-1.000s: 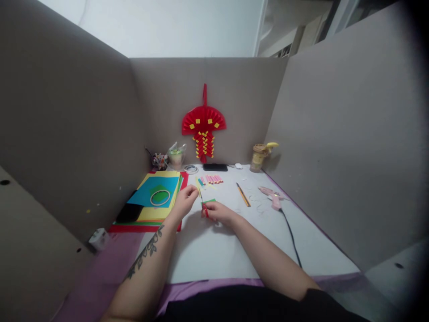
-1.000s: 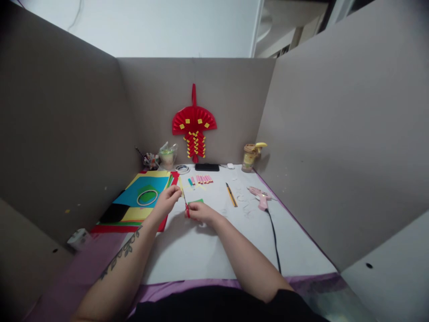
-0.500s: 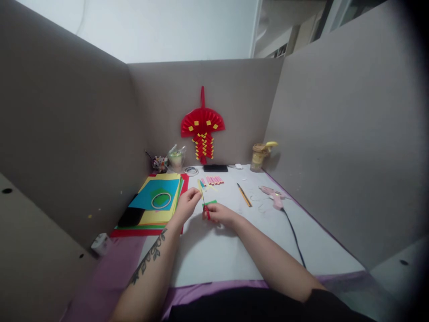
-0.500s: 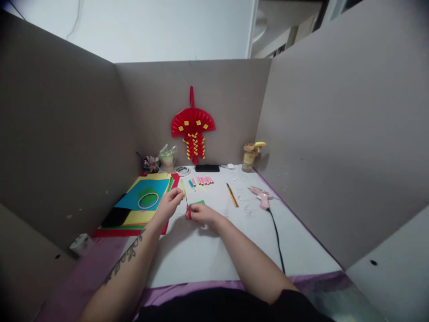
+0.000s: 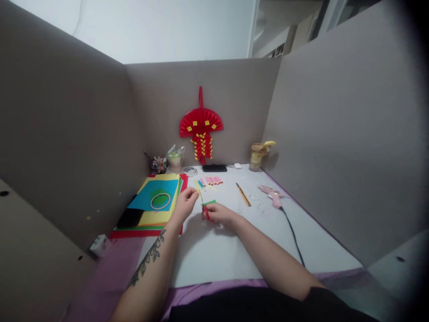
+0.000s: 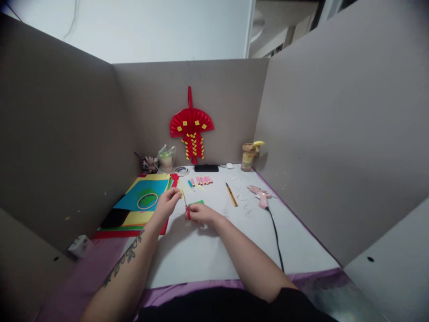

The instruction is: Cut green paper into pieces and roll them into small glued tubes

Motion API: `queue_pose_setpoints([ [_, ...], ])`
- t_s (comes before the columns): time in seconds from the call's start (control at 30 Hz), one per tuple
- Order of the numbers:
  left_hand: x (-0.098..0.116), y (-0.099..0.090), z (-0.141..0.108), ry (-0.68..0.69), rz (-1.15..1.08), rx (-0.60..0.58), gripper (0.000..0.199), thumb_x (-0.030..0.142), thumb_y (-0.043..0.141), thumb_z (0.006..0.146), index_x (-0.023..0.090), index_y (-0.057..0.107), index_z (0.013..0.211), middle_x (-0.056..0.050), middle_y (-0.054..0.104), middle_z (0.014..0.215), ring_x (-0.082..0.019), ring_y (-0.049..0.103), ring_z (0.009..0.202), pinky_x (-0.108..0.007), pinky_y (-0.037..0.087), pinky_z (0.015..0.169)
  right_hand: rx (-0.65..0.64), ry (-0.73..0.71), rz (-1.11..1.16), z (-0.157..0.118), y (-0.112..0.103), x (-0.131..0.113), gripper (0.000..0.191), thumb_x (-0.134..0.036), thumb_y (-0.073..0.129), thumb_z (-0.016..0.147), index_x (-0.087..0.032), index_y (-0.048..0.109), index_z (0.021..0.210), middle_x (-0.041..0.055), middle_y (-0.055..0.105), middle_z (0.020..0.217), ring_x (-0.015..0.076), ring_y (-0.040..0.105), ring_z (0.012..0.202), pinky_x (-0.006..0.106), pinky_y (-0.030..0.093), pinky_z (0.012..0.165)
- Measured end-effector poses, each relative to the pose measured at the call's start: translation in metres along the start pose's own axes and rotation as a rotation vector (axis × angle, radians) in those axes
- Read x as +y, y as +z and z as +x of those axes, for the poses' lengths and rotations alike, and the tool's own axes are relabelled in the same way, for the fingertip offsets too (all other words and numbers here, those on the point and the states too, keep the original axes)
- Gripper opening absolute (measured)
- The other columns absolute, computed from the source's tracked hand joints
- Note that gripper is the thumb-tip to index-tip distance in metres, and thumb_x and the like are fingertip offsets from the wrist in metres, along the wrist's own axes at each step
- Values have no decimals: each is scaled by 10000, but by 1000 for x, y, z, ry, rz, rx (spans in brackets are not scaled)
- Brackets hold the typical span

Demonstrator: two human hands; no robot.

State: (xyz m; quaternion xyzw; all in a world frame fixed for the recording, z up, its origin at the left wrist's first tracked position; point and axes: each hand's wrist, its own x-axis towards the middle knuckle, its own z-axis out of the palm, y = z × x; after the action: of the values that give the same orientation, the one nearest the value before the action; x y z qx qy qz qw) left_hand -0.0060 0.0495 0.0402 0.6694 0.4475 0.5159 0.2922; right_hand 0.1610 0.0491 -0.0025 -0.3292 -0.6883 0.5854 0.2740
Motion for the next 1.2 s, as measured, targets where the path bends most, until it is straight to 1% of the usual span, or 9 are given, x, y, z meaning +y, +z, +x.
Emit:
queue_pose_setpoints([
  [0.17,3,-1,0,-5,19,25,180,310,499,752,178,479,631,31,451,601,-117,410,599,-223,326,570,-13,5,-26,-1,1,-2,157,-294,554,743,-143,595,739,-43,476,572,48,352,472,174,260,447],
  [0.33,2,-1,0,21,9,-4,174,285,486,764,178,459,630,35,421,594,-111,389,587,-221,315,558,-21,-2,-38,-2,1,-4,153,-295,552,749,-148,593,749,-49,460,557,51,352,471,172,256,441],
  [0.47,1,0,-1,22,1,-15,179,299,478,777,178,463,646,37,413,596,-109,382,584,-219,310,555,-17,-4,-40,-2,1,-4,148,-289,561,743,-144,591,737,-46,466,561,51,355,479,172,258,450],
  [0.63,1,0,-1,20,-5,-20,181,301,480,780,175,475,651,35,423,604,-109,386,587,-215,312,554,-21,-18,-39,-2,1,-3,150,-284,556,748,-140,596,744,-34,492,597,52,376,497,175,273,467],
  [0.87,3,1,-3,26,-8,-35,165,287,479,788,173,497,669,35,440,616,-109,401,599,-215,323,566,-22,-14,-23,-1,2,-3,169,-306,563,747,-141,599,750,-35,484,588,54,367,490,176,272,464],
  [1.03,2,1,-2,14,-4,-25,168,290,486,777,172,506,658,33,450,610,-111,407,592,-218,328,566,-10,-8,-39,-2,2,-5,171,-305,568,741,-139,608,744,-28,496,591,57,379,496,179,283,466],
  [1.2,3,-1,-1,-7,-2,9,161,292,500,762,171,503,656,30,460,614,-113,412,600,-221,332,576,0,5,-48,-2,1,-3,160,-291,552,749,-143,612,749,-39,476,568,52,363,478,173,271,452],
])
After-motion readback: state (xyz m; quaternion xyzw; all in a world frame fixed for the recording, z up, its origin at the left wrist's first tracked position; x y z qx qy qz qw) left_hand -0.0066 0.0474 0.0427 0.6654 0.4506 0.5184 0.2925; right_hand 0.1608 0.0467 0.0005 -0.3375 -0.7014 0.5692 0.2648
